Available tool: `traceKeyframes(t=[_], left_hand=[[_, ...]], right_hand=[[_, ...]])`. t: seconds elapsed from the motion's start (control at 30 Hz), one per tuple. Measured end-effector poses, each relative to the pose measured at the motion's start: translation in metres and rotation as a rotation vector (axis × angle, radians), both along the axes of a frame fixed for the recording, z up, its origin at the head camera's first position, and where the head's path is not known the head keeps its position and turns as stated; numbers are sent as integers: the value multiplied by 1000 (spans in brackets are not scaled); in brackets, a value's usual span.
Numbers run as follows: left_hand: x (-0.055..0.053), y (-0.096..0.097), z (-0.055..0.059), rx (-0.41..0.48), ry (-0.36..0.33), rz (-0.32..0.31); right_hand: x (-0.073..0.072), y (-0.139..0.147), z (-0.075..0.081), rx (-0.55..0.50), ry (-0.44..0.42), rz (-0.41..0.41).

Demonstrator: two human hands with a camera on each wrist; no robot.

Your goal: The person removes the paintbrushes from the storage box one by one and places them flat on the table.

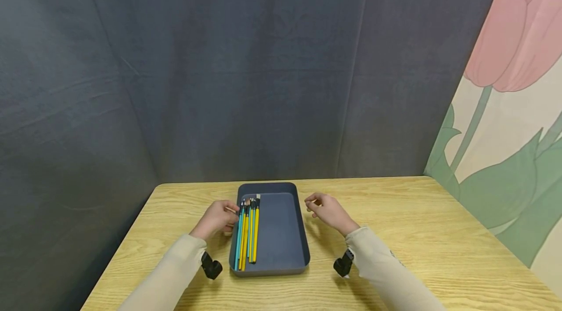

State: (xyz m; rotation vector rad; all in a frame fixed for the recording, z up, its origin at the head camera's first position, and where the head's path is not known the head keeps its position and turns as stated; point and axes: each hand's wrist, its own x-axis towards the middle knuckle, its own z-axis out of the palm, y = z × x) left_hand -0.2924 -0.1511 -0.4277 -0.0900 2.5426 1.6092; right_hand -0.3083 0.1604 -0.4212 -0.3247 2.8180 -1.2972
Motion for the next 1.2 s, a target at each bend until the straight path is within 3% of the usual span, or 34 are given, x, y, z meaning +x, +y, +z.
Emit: traceKeyframes(t=[0.4, 1.2], left_hand=[[0, -2, -7, -2, -15, 9], [-2, -5, -8, 13, -14, -1]], right_hand=[[2, 0, 2, -27, -7, 6], [-1, -17, 31, -149, -82, 14]])
